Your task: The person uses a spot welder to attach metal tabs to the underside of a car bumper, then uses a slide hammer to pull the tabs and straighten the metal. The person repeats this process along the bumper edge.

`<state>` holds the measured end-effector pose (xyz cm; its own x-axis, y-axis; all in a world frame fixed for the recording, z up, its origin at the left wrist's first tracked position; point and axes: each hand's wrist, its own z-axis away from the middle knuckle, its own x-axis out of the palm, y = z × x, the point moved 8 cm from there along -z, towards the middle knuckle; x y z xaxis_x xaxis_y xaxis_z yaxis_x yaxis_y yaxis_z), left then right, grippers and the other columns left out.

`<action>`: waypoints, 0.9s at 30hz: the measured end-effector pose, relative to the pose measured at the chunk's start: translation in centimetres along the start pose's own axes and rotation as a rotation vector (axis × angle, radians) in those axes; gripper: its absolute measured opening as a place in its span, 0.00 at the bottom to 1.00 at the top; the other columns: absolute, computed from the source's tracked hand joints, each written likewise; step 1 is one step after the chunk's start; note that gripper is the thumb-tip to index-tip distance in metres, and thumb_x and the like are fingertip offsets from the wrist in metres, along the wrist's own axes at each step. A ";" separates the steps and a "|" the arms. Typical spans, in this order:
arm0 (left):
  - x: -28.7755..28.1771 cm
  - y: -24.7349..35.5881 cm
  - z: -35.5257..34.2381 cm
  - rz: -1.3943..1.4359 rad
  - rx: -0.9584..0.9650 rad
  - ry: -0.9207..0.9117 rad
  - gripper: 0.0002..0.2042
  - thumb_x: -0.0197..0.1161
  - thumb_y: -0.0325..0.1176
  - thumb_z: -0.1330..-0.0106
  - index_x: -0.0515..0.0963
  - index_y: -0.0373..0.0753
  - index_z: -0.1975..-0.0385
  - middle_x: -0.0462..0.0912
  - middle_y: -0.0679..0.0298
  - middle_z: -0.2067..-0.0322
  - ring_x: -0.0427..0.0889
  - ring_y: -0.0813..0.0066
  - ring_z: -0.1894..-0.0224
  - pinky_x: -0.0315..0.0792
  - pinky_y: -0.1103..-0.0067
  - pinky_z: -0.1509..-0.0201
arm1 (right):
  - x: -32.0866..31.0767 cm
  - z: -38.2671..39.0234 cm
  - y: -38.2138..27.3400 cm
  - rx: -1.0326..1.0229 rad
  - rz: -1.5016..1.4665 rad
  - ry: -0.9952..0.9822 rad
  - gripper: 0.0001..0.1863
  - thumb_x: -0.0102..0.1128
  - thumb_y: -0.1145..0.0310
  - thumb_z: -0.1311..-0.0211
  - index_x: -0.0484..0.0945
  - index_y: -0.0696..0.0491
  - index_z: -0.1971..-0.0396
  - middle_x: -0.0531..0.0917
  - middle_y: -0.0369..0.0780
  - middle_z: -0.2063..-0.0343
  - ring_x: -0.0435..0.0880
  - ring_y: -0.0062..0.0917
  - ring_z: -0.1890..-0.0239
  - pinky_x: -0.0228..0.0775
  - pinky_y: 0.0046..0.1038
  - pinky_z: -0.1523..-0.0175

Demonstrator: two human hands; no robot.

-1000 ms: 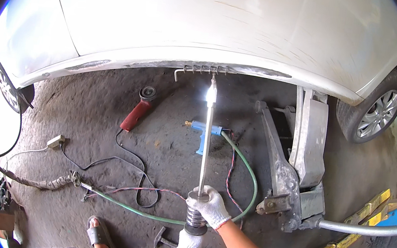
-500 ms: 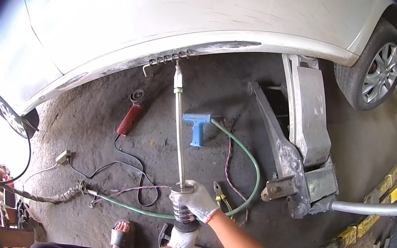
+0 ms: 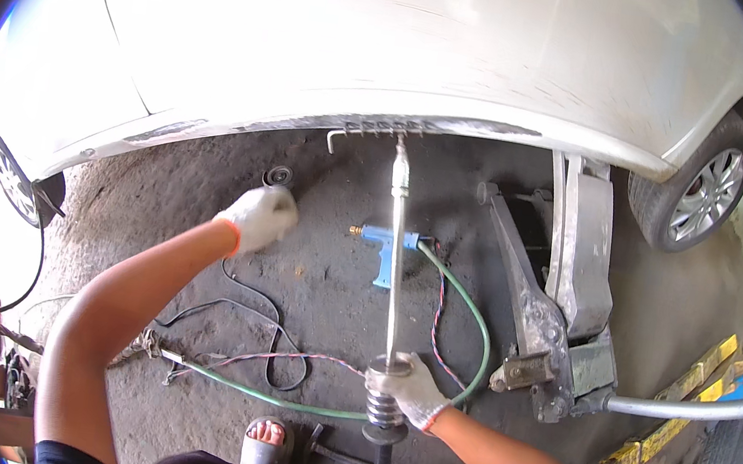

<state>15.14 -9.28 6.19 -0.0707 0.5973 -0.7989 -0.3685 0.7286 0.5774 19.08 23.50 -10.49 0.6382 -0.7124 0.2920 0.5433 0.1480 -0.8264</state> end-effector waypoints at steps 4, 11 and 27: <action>-3.2 -0.9 -5.5 0.244 0.200 0.373 0.21 0.57 0.42 0.33 0.75 0.31 0.48 0.82 0.46 0.53 0.82 0.54 0.50 0.73 0.69 0.43 | -0.2 0.1 -0.4 -0.016 0.093 0.075 0.13 0.75 0.72 0.49 0.80 0.56 0.65 0.85 0.36 0.71 0.82 0.17 0.69 0.77 0.23 0.60; 0.3 2.0 -9.6 1.055 0.415 0.220 0.16 0.52 0.36 0.23 0.74 0.31 0.46 0.83 0.56 0.58 0.85 0.72 0.59 0.79 0.77 0.53 | -1.8 0.1 -0.1 -0.039 0.256 0.250 0.25 0.80 0.63 0.56 0.79 0.58 0.60 0.84 0.38 0.63 0.83 0.20 0.60 0.76 0.26 0.51; -0.2 2.9 -9.6 0.843 0.344 0.375 0.14 0.54 0.38 0.23 0.76 0.31 0.57 0.78 0.65 0.72 0.76 0.80 0.72 0.75 0.79 0.66 | 2.2 0.0 2.7 0.245 -0.142 0.246 0.17 0.72 0.73 0.46 0.77 0.61 0.58 0.82 0.36 0.71 0.80 0.17 0.71 0.75 0.24 0.65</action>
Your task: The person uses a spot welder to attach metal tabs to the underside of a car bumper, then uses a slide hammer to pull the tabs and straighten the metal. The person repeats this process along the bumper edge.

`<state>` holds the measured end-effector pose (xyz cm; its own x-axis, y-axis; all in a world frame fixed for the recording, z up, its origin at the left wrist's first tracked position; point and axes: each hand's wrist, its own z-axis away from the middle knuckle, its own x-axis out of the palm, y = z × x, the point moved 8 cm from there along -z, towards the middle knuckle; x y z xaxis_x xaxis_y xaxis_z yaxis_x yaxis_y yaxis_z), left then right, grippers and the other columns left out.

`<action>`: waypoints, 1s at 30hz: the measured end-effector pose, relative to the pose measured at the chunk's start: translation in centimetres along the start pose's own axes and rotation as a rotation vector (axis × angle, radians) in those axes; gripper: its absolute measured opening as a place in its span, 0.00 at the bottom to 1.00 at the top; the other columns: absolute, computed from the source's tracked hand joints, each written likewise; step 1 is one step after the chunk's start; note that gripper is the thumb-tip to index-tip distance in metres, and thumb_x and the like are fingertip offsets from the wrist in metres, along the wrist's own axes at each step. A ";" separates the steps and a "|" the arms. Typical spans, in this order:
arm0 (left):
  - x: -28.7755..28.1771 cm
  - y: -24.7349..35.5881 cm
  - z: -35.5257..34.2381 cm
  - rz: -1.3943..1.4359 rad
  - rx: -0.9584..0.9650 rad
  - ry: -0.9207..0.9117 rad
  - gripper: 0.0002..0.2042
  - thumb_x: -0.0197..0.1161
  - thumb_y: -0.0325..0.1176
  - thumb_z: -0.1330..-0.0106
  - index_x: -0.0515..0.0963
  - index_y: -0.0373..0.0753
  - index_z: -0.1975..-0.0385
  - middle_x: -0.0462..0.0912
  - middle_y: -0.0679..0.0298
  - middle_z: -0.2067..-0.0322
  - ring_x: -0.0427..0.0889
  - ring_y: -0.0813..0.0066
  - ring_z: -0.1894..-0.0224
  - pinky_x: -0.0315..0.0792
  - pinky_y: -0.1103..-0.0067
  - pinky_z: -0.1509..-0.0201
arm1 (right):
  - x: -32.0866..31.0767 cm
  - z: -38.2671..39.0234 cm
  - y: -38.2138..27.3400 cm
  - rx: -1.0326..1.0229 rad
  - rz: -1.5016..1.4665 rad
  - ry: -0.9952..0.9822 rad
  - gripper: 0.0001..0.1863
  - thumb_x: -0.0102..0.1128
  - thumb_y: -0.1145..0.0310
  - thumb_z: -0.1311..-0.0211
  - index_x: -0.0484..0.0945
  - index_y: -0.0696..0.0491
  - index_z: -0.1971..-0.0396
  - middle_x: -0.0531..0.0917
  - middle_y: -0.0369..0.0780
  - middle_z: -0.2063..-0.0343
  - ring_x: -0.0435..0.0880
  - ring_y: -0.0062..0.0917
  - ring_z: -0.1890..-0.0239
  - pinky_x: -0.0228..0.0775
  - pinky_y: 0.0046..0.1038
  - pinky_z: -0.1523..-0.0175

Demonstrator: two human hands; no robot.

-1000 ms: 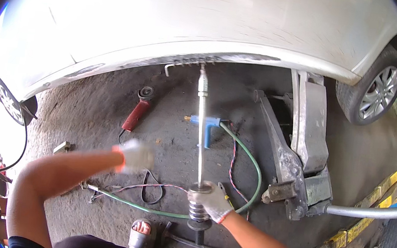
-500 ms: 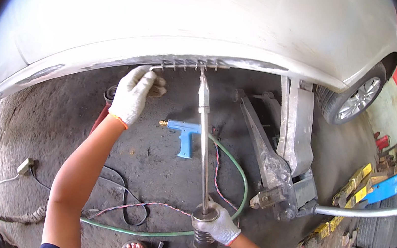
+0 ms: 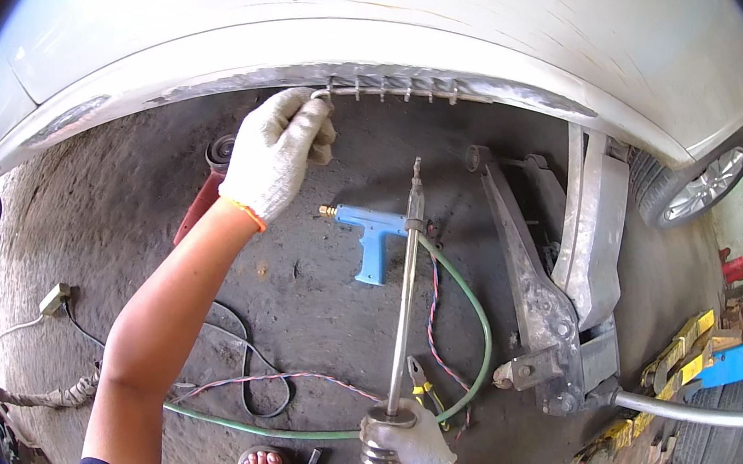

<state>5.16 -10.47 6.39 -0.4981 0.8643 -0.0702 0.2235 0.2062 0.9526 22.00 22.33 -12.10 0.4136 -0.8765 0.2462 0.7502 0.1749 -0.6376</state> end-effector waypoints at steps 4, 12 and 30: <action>-0.3 0.1 -0.1 -0.006 0.003 -0.032 0.13 0.54 0.37 0.24 0.77 0.30 0.57 0.80 0.64 0.71 0.77 0.80 0.72 0.76 0.79 0.66 | -0.6 0.8 -0.5 -0.150 0.275 0.076 0.26 0.79 0.65 0.54 0.77 0.59 0.56 0.83 0.36 0.66 0.82 0.17 0.63 0.77 0.24 0.55; -0.2 0.5 0.0 -0.040 -0.042 -0.075 0.13 0.53 0.36 0.23 0.77 0.29 0.58 0.80 0.63 0.72 0.77 0.80 0.74 0.74 0.81 0.67 | 1.0 3.0 -2.7 -0.255 0.383 0.067 0.24 0.80 0.67 0.55 0.77 0.57 0.59 0.84 0.36 0.67 0.82 0.17 0.63 0.77 0.25 0.55; -0.3 0.8 0.2 -0.010 -0.092 -0.112 0.14 0.53 0.38 0.23 0.76 0.31 0.58 0.80 0.63 0.72 0.76 0.81 0.74 0.74 0.81 0.67 | 3.5 2.7 -3.6 -0.208 0.190 0.038 0.11 0.73 0.71 0.47 0.80 0.57 0.67 0.83 0.35 0.75 0.80 0.16 0.75 0.73 0.24 0.69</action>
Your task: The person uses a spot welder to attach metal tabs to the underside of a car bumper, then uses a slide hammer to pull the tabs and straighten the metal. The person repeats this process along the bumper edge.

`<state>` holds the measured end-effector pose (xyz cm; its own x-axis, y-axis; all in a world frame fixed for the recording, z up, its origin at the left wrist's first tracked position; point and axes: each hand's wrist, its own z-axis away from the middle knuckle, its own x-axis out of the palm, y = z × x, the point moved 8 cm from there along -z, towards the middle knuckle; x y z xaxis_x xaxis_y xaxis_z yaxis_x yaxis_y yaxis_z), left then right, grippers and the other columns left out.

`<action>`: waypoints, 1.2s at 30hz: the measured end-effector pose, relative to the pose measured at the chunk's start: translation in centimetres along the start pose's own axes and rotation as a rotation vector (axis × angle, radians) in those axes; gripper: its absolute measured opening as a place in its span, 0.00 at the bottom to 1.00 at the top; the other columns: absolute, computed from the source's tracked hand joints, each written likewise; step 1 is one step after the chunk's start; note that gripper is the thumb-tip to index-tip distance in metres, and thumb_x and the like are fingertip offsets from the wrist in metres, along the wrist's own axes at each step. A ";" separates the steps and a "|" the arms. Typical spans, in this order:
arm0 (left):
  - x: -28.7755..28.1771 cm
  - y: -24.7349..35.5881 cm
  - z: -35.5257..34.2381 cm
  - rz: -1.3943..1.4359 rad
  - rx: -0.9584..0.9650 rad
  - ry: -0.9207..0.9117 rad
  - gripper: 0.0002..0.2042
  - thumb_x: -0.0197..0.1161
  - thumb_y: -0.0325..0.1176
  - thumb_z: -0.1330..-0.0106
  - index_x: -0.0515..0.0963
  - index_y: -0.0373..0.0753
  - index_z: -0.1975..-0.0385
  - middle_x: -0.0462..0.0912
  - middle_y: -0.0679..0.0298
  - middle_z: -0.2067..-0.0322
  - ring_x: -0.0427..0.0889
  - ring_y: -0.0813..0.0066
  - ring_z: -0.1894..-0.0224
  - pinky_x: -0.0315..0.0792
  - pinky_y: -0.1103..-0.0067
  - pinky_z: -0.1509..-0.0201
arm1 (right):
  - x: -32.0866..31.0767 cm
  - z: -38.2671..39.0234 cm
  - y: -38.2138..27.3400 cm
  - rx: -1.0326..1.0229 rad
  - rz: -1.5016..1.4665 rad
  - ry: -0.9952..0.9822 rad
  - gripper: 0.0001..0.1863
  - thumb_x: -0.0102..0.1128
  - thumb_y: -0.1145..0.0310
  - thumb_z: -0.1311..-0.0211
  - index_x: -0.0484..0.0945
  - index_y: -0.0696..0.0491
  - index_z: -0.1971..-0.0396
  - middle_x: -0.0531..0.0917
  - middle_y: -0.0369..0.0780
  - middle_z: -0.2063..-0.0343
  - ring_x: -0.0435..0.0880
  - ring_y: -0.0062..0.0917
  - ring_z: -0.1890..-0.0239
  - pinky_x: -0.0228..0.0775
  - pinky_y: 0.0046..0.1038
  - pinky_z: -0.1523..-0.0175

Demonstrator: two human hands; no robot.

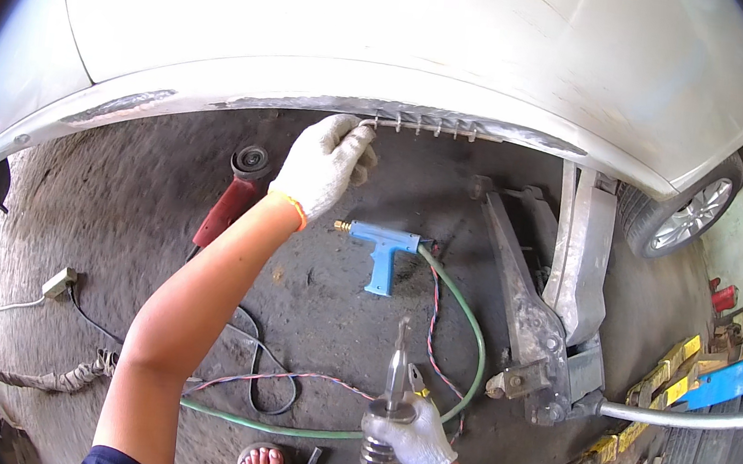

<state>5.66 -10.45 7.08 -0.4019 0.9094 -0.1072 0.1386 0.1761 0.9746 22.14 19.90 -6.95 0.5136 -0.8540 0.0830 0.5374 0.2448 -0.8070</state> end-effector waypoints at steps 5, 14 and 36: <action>-0.2 -0.1 -0.1 0.018 -0.009 -0.005 0.15 0.53 0.39 0.23 0.76 0.30 0.56 0.80 0.62 0.71 0.76 0.80 0.75 0.74 0.81 0.67 | -0.1 -1.8 0.3 0.081 0.023 0.028 0.12 0.73 0.69 0.47 0.80 0.59 0.68 0.83 0.36 0.75 0.80 0.18 0.76 0.73 0.25 0.70; 0.5 -10.1 13.1 0.216 -0.196 0.071 0.19 0.55 0.41 0.25 0.67 0.40 0.40 0.77 0.58 0.52 0.81 0.71 0.59 0.79 0.72 0.58 | 2.2 -6.1 -8.1 0.141 -0.146 -0.093 0.13 0.67 0.69 0.42 0.72 0.52 0.80 0.72 0.34 0.86 0.71 0.21 0.88 0.66 0.29 0.85; 12.8 -5.3 20.4 0.883 -0.699 -0.319 0.07 0.49 0.39 0.21 0.62 0.45 0.60 0.62 0.71 0.76 0.60 0.81 0.78 0.60 0.78 0.74 | 3.8 -11.6 -20.4 -0.080 0.018 -0.052 0.11 0.72 0.66 0.46 0.79 0.55 0.73 0.80 0.36 0.79 0.78 0.20 0.81 0.72 0.26 0.77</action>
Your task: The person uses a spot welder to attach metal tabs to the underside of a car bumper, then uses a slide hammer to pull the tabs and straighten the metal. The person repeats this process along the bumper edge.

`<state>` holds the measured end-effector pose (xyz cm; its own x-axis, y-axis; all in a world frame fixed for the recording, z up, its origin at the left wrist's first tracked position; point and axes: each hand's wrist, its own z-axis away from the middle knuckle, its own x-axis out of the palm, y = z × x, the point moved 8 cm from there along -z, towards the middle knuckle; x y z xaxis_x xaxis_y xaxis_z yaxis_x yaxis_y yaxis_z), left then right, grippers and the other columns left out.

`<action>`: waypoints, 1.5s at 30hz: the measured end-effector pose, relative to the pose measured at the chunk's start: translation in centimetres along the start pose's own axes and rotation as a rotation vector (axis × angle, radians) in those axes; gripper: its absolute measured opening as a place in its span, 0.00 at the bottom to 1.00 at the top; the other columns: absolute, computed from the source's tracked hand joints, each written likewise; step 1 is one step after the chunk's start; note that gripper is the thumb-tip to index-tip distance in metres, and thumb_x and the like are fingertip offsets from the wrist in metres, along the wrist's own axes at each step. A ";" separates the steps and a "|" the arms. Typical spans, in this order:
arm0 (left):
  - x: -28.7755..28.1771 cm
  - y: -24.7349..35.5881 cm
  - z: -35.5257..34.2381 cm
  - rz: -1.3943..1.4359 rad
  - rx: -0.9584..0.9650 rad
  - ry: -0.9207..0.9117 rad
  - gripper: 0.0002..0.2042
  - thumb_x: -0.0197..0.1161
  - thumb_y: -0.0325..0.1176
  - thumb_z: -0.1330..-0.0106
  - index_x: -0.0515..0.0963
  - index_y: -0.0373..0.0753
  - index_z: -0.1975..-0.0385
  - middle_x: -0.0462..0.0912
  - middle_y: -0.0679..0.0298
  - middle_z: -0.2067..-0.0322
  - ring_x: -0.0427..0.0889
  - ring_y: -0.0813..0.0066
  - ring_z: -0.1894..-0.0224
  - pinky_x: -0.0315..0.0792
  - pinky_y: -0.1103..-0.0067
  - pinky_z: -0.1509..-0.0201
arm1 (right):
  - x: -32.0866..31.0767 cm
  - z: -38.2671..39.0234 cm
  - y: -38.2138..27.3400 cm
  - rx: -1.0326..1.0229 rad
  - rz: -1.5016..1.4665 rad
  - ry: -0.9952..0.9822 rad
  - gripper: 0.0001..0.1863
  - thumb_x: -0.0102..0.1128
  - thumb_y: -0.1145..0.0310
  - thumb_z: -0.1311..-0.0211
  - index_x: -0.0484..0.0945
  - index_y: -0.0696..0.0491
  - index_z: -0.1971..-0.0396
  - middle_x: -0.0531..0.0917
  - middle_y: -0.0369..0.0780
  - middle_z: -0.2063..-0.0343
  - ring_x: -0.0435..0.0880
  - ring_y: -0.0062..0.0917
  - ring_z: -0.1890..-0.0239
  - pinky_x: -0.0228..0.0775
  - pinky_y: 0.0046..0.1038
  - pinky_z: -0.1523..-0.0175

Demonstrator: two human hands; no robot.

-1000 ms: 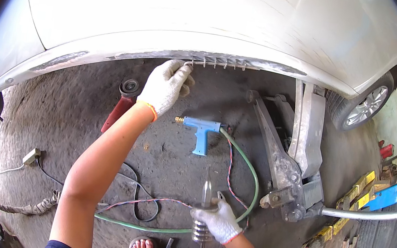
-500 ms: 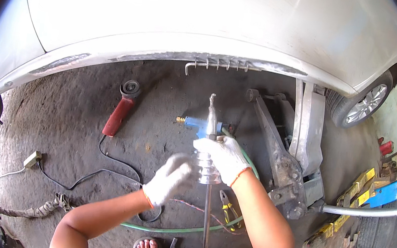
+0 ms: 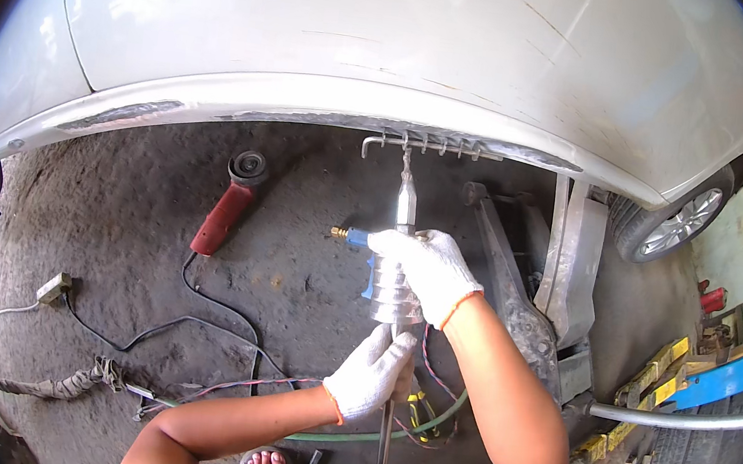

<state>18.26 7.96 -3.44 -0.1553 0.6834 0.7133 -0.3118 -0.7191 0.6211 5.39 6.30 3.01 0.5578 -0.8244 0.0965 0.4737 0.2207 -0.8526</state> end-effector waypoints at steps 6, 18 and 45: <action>0.7 0.6 -0.8 0.045 0.029 -0.088 0.11 0.49 0.42 0.21 0.60 0.46 0.64 0.60 0.72 0.78 0.59 0.81 0.80 0.57 0.80 0.76 | -0.4 0.8 -1.7 -0.067 0.056 0.031 0.12 0.74 0.65 0.46 0.80 0.56 0.70 0.82 0.37 0.76 0.82 0.21 0.75 0.76 0.26 0.71; -3.3 -7.0 3.1 -0.652 0.116 -0.146 0.25 0.60 0.43 0.28 0.64 0.33 0.40 0.80 0.56 0.60 0.81 0.69 0.59 0.77 0.71 0.52 | -0.7 4.9 6.9 -0.042 -0.012 0.069 0.13 0.70 0.75 0.44 0.73 0.57 0.63 0.79 0.37 0.80 0.77 0.20 0.83 0.72 0.27 0.79; -6.4 -26.2 13.4 0.267 -0.818 -0.417 0.43 0.78 0.37 0.45 0.61 0.45 0.29 0.69 0.67 0.33 0.65 0.71 0.31 0.66 0.69 0.32 | -3.1 13.9 19.8 -0.156 0.163 0.093 0.17 0.75 0.73 0.50 0.77 0.55 0.61 0.83 0.33 0.70 0.82 0.17 0.68 0.77 0.25 0.62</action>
<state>40.02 20.72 -19.90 -0.0189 0.2962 0.9549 -0.8974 -0.4261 0.1144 22.51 20.50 -7.08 0.5494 -0.8307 -0.0900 0.2678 0.2771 -0.9228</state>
